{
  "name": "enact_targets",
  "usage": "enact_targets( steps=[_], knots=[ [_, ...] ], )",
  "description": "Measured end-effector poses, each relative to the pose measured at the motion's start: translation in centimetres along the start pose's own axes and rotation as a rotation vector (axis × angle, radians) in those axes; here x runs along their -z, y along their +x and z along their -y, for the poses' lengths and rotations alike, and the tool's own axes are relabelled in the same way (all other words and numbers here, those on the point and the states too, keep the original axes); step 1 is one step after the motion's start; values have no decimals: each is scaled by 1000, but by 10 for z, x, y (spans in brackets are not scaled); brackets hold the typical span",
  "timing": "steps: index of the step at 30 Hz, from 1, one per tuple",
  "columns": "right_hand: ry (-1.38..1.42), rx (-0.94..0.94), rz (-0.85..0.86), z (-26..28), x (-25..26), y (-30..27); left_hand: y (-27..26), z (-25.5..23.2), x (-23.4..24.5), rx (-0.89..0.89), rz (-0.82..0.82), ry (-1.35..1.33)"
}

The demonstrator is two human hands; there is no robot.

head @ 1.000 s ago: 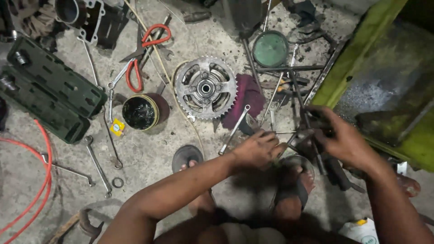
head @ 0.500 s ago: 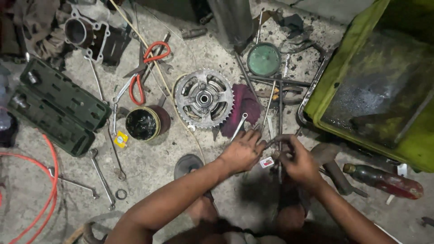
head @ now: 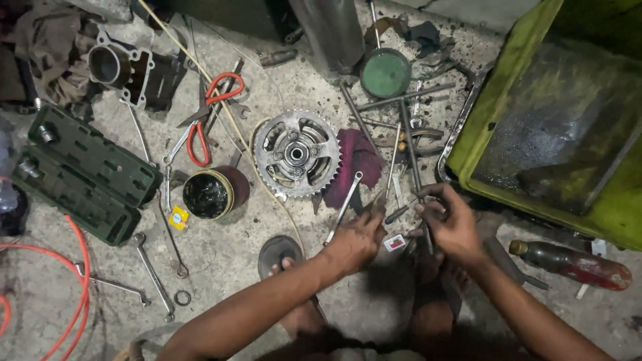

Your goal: The person uses a hammer and a metal rod to tap and adjust a circular mechanical component with gear teeth. They repeatedly strike the part and rotate it to work on different sections, then lift the component to inspect it.

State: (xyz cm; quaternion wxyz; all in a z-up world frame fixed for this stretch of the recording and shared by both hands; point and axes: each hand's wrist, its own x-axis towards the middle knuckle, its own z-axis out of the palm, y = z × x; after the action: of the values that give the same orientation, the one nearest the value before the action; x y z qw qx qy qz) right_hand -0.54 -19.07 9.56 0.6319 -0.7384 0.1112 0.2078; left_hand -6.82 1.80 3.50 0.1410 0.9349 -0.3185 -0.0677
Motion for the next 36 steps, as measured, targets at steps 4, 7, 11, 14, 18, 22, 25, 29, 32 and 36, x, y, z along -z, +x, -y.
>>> enact_targets(
  steps=[4,7,11,14,18,22,25,29,32,36],
  knots=[
    [-202,-66,-15,-16,0,9,4,-3,68,34,230,-421],
    [-679,36,16,-17,-5,13,-9,-3,41,134,226,-553],
    [-1185,341,-84,-42,-9,20,-23,6,-22,310,-211,-105],
    [-1121,382,-70,-38,-9,44,-30,17,5,460,-315,-5],
    [-991,625,-57,-29,-22,81,-36,21,16,529,-245,-83],
    [-1043,561,83,-28,-47,117,-32,9,43,401,-311,-404],
    [-1032,304,147,-23,-59,131,-23,-4,64,297,-433,-655],
    [-1013,53,134,-10,-59,135,-29,-1,14,127,-616,-394],
    [-730,-42,236,-69,-25,164,-21,-2,25,277,-888,-257],
    [-402,-23,320,24,-18,78,-23,16,85,337,-713,-612]
  ],
)
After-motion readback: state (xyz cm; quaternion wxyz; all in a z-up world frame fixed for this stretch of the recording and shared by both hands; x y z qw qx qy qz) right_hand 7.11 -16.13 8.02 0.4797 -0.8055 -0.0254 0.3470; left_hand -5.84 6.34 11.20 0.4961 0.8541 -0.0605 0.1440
